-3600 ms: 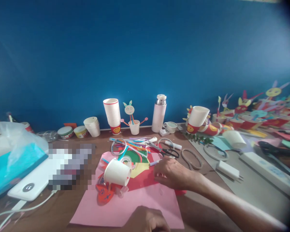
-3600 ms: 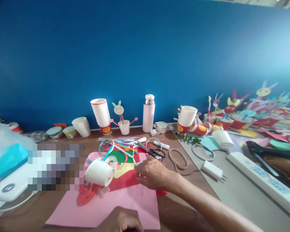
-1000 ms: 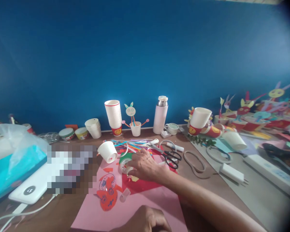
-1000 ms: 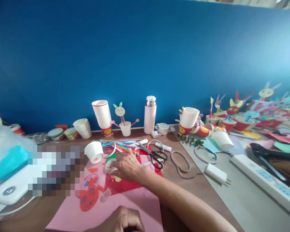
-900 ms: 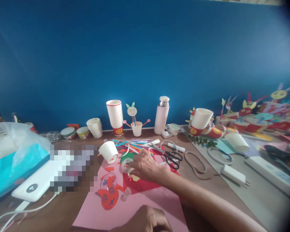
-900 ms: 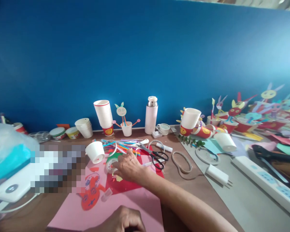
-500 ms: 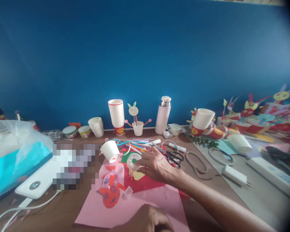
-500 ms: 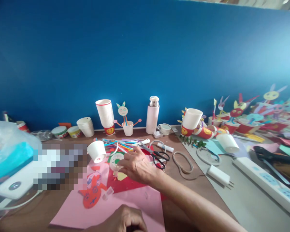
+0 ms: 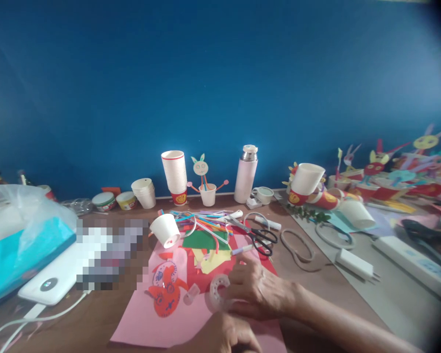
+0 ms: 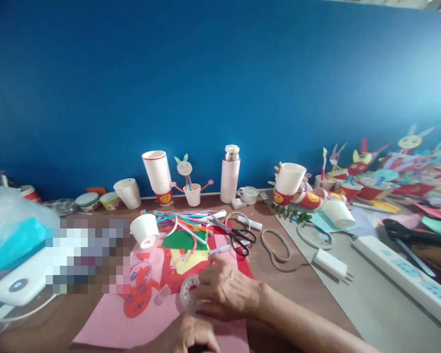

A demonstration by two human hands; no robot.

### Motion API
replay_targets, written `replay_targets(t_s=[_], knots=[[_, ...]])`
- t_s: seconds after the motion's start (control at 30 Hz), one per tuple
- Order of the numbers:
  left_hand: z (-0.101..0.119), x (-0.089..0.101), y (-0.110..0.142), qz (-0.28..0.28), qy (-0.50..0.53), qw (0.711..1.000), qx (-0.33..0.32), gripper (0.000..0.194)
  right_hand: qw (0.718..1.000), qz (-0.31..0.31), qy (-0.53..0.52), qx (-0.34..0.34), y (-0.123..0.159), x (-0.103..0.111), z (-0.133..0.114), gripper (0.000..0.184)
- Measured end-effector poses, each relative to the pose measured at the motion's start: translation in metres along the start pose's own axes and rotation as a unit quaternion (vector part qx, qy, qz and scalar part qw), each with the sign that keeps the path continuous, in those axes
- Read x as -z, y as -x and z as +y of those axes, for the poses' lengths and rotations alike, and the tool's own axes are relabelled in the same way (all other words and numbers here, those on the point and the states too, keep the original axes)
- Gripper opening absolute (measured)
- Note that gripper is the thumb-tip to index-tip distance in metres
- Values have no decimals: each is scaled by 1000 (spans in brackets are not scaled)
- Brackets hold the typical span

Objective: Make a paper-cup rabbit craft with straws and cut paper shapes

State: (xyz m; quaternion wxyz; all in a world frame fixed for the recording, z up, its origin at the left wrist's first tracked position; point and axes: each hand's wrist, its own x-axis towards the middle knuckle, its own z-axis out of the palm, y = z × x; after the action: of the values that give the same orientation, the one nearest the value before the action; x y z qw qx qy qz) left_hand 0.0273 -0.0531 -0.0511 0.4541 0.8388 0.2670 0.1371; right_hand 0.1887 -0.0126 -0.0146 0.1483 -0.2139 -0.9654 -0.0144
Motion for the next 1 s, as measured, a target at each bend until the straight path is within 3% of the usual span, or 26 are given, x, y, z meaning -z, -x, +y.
replay_targets(t_s=[0.17, 0.27, 0.4, 0.5, 0.67, 0.87, 1.0], knots=[[-6, -4, -2, 10, -6, 999, -42, 35, 998, 18, -56, -9, -1, -2, 1, 20], [-5, -4, 0, 27, 2, 998, -53, 34, 993, 36, -93, -62, -2, -5, 10, 16], [1, -1, 3, 32, 14, 999, -22, 33, 986, 64, -28, -152, -4, -7, 26, 18], [6, 4, 4, 22, 33, 999, -4, 30, 984, 63, 32, -164, -10, -10, 36, 22], [13, 10, 4, 16, 46, 999, 3, 30, 973, 46, 104, -198, -24, -19, 49, 10], [16, 12, 4, 13, 64, 998, 15, 32, 941, 19, 134, -311, -35, -22, 63, 20], [17, 12, 3, 8, 78, 997, 28, 33, 931, 21, 122, -343, -36, -17, 68, 20]])
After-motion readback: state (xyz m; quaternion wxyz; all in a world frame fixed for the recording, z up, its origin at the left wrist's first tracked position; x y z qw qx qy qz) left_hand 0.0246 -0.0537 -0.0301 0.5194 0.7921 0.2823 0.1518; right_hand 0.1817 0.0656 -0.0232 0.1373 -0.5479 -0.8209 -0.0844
